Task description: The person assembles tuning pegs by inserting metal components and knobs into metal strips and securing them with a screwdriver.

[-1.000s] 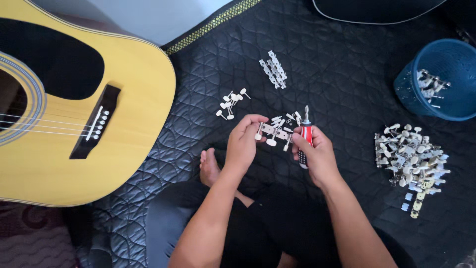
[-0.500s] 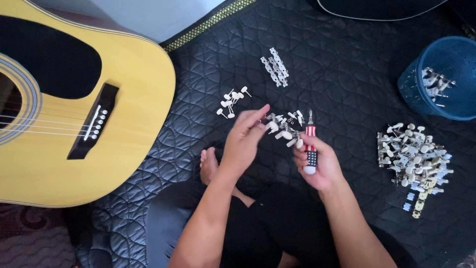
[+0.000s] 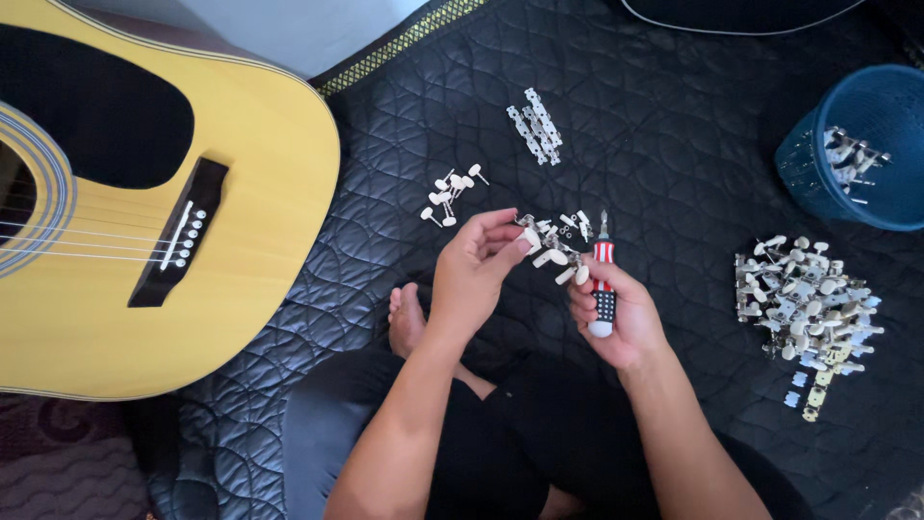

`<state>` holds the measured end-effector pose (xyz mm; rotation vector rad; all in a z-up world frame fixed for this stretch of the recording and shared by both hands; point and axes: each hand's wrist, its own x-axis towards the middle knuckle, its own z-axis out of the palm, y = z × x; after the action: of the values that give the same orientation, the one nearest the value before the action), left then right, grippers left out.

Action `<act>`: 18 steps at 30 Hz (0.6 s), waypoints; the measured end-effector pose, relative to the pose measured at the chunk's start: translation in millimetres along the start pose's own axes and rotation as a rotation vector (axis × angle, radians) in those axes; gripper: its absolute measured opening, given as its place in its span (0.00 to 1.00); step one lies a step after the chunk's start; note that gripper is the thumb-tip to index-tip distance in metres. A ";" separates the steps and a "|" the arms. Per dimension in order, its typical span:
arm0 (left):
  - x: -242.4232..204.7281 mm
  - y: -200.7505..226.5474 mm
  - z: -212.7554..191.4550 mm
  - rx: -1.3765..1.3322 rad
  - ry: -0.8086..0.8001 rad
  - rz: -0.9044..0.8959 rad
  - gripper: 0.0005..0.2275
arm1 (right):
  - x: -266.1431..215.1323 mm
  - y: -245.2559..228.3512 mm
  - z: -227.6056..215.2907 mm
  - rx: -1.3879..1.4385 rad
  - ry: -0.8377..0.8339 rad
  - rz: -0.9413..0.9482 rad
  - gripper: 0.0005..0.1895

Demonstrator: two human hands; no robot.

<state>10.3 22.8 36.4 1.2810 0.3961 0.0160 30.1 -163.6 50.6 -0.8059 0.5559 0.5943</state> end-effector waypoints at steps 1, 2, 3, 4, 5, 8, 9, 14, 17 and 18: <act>1.2 -1.9 -0.2 0.001 0.007 0.000 0.20 | 0.5 0.9 -1.2 -0.016 0.001 -0.008 0.07; 0.8 -0.5 -0.2 0.001 0.006 0.000 0.20 | 1.2 1.7 -1.6 -0.016 0.002 -0.008 0.07; 0.3 0.9 -0.2 0.011 0.016 -0.008 0.19 | 1.7 2.6 -1.9 -0.028 -0.004 -0.018 0.07; -0.4 2.4 -0.1 0.022 0.026 -0.015 0.19 | 2.1 3.4 -2.3 -0.040 -0.010 -0.028 0.07; 0.0 2.8 -0.3 0.022 0.025 -0.015 0.19 | 3.7 4.9 -4.2 -0.040 -0.010 -0.029 0.07; 2.7 -2.0 -0.3 0.075 0.050 -0.028 0.18 | 8.2 10.9 -9.4 -0.097 -0.001 -0.086 0.06; 4.8 -7.6 -0.1 0.156 0.076 -0.031 0.17 | 9.9 13.9 -10.6 -0.132 0.009 -0.119 0.06; 5.6 -19.4 4.0 0.456 0.027 0.005 0.21 | 21.2 21.3 -5.2 -0.238 0.080 -0.246 0.10; -0.7 -23.6 10.9 0.725 -0.053 0.001 0.27 | 53.2 12.0 -9.7 -0.330 0.122 -0.384 0.08; -4.2 -21.2 14.0 0.823 -0.118 0.003 0.26 | 68.5 5.4 -11.3 -0.383 0.162 -0.449 0.07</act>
<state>6.2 2.6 20.9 2.0812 0.3038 -0.2420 72.1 -150.9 -3.6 -1.3066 0.3917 0.2205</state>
